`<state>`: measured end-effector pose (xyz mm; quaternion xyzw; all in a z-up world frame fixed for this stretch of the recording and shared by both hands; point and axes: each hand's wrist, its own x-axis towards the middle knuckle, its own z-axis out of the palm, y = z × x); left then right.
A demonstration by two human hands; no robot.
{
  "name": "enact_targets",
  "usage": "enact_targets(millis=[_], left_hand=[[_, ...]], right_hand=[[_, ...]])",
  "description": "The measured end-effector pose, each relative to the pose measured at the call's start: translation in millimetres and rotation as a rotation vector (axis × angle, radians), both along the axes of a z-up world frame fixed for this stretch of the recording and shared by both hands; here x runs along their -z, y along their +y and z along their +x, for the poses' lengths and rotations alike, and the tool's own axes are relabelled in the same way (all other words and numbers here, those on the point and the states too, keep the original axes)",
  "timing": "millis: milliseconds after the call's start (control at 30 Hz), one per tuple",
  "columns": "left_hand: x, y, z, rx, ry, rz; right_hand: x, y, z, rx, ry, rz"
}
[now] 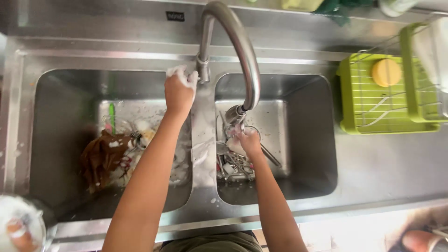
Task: Washing various kitchen utensils, including a whisk and cutlery, in a double-basin stainless steel sink using a sponge and soap.
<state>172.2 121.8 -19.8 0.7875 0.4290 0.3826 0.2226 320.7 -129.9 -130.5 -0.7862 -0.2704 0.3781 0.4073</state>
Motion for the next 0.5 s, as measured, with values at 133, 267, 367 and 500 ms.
enact_targets(millis=[133, 267, 367, 500], left_hand=[[13.0, 19.4, 20.2, -0.021, -0.004, -0.274], [15.7, 18.0, 16.3, 0.064, -0.022, -0.452], [-2.5, 11.1, 13.3, 0.094, -0.124, -0.586], [17.9, -15.8, 13.0, -0.007, -0.195, -0.498]], right_hand=[[-33.6, 24.5, 24.0, 0.310, 0.743, 0.275], [-115.9, 35.1, 26.3, 0.392, 0.849, 0.270], [-137.3, 30.0, 30.5, 0.397, 0.788, 0.270], [-167.4, 14.1, 30.3, 0.423, 0.742, 0.290]])
